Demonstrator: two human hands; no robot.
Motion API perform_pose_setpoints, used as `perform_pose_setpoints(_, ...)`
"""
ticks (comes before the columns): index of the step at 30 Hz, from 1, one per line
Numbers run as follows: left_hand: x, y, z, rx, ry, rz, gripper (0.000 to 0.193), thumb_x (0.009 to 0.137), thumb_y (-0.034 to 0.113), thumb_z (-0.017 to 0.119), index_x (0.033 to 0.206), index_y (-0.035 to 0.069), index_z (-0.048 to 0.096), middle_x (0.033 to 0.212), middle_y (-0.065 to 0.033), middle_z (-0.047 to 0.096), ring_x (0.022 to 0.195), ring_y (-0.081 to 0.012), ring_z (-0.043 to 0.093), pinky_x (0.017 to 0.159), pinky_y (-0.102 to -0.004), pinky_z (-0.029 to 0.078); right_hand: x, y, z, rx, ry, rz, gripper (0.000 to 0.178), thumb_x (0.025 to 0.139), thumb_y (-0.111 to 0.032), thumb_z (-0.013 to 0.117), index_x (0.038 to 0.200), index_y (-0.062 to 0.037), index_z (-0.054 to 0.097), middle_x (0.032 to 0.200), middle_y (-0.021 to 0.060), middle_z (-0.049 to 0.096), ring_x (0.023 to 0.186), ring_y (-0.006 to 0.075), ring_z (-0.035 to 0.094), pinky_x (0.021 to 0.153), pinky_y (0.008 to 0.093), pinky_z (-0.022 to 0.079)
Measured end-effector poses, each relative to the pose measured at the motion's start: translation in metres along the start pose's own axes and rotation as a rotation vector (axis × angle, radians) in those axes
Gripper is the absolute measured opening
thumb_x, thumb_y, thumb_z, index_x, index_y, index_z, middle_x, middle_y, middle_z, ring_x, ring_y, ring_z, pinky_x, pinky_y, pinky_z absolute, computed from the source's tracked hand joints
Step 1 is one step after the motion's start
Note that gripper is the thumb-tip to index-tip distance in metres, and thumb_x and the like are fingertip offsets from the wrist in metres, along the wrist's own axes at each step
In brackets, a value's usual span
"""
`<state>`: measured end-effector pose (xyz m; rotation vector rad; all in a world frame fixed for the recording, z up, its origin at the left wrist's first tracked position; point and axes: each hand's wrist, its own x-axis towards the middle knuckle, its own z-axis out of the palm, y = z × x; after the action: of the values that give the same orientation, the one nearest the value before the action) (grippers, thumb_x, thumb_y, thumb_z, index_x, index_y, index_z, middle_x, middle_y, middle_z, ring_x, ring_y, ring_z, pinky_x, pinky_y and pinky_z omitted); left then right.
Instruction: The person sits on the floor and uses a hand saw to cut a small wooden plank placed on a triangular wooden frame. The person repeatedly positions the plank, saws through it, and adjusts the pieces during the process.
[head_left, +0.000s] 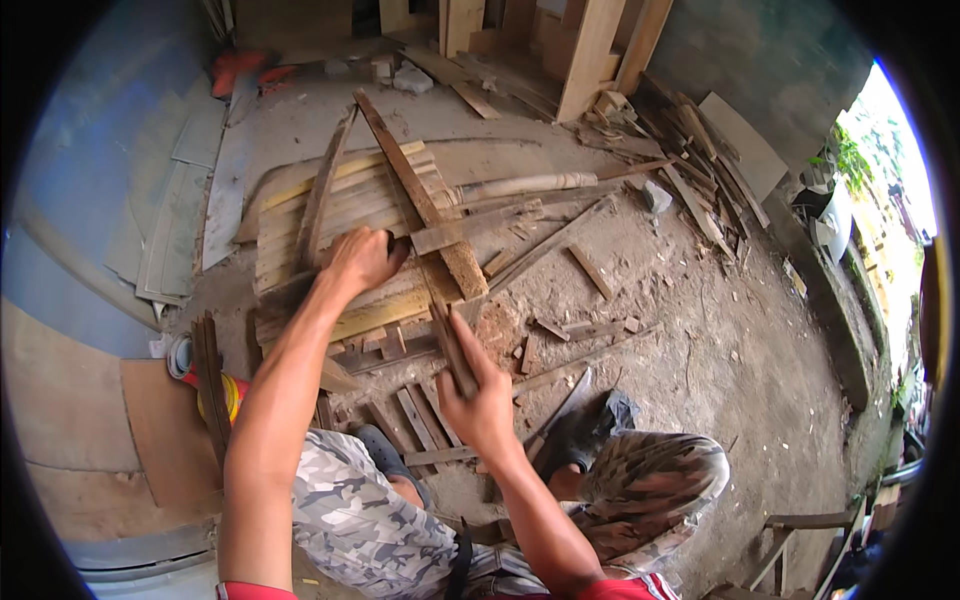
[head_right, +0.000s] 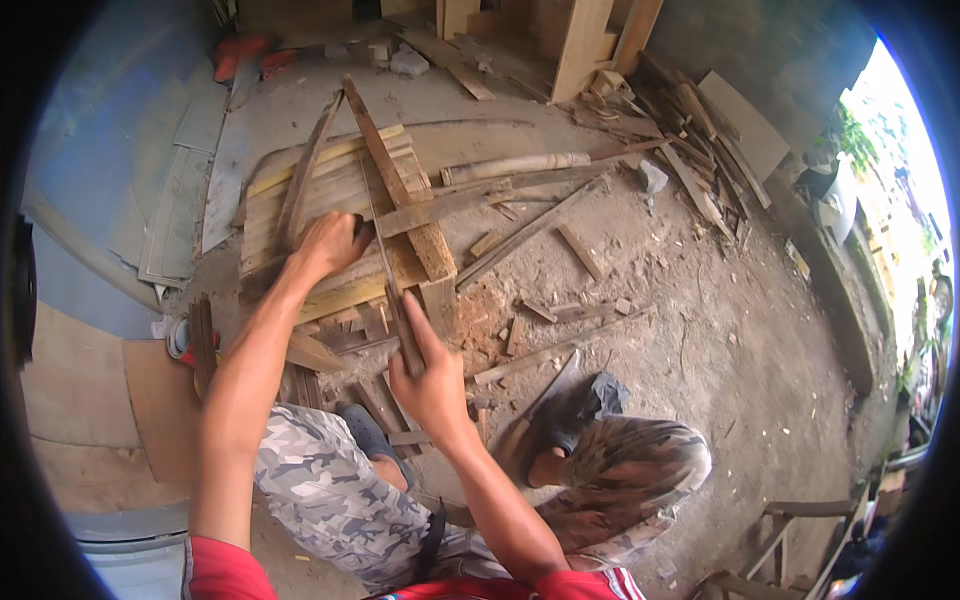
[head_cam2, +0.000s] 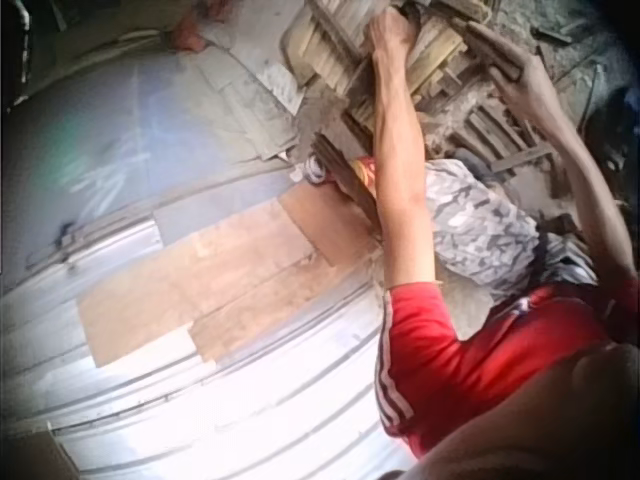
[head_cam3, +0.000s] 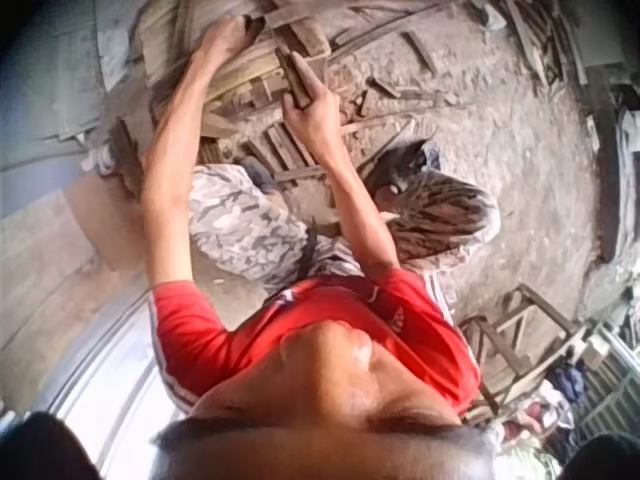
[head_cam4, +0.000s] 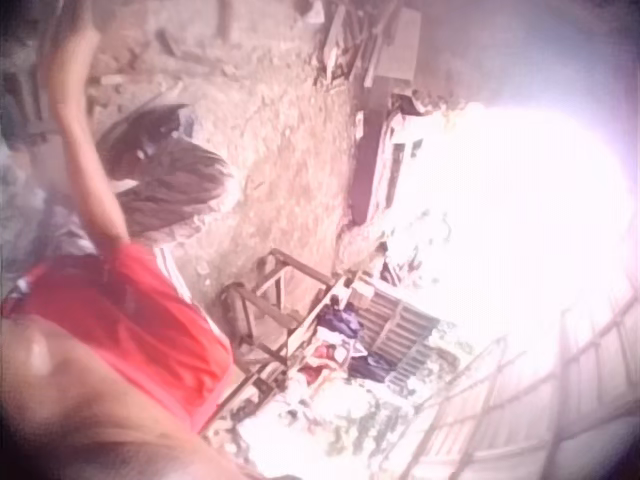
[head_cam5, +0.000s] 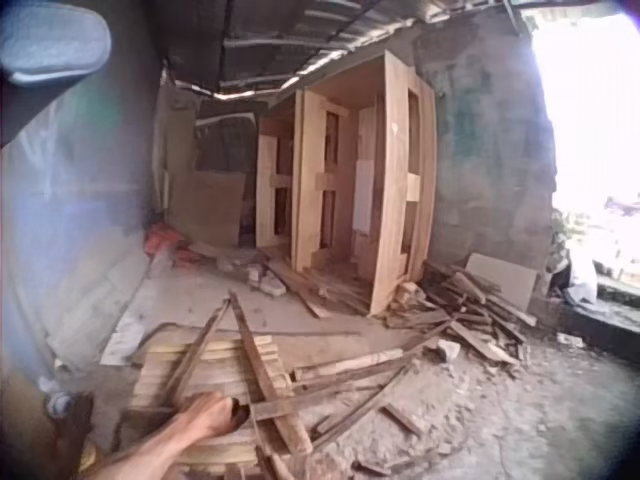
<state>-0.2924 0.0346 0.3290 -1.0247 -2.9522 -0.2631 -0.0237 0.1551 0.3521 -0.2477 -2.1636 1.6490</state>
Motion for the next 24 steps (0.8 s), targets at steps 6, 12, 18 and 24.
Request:
perform_pose_setpoints(6, -0.001, 0.028, -0.012, -0.033, -0.016, 0.004, 0.045, 0.095, 0.031, 0.055, 0.071, -0.006, 0.063, 0.056, -0.0228, 0.059, 0.051, -0.0306, 0.058, 0.057, -0.0461, 0.051, -0.096, 0.019, -0.050, -0.081, -0.030, 0.042, 0.068, 0.080, 0.004, 0.060, 0.146, -0.0045, 0.047, 0.123, 0.0203, 0.068, 0.099, 0.0269, 0.073, 0.082, 0.0293, 0.056)
perform_pose_setpoints(12, 0.014, 0.004, 0.001, -0.031, 0.081, -0.008, 0.052, 0.100, 0.039, 0.051, 0.059, 0.007, 0.051, 0.049, -0.0003, 0.040, 0.044, -0.0157, 0.032, 0.041, -0.0352, 0.034, -0.041, -0.022, -0.042, -0.097, 0.004, 0.052, 0.064, 0.082, -0.002, 0.061, 0.145, -0.0119, 0.051, 0.095, 0.0271, 0.069, 0.087, 0.0406, 0.070, 0.074, 0.0365, 0.056)
perform_pose_setpoints(18, 0.006, 0.004, -0.004, -0.005, 0.046, 0.021, 0.049, 0.098, 0.040, 0.055, 0.061, 0.007, 0.049, 0.049, 0.0026, 0.039, 0.043, -0.0121, 0.032, 0.041, -0.0290, 0.034, -0.031, -0.034, -0.072, -0.053, -0.044, 0.035, 0.062, 0.083, -0.002, 0.062, 0.144, -0.0094, 0.052, 0.092, 0.0243, 0.071, 0.086, 0.0323, 0.074, 0.076, 0.0355, 0.056)
perform_pose_setpoints(24, -0.008, 0.018, -0.004, -0.230, 0.010, -0.044, 0.052, 0.097, 0.049, 0.052, 0.062, 0.010, 0.045, 0.050, 0.0053, 0.036, 0.043, -0.0110, 0.031, 0.042, -0.0351, 0.034, -0.074, 0.005, -0.060, -0.003, -0.080, 0.086, 0.067, 0.084, 0.001, 0.062, 0.148, -0.0088, 0.046, 0.112, 0.0213, 0.071, 0.100, 0.0255, 0.073, 0.085, 0.0314, 0.054)
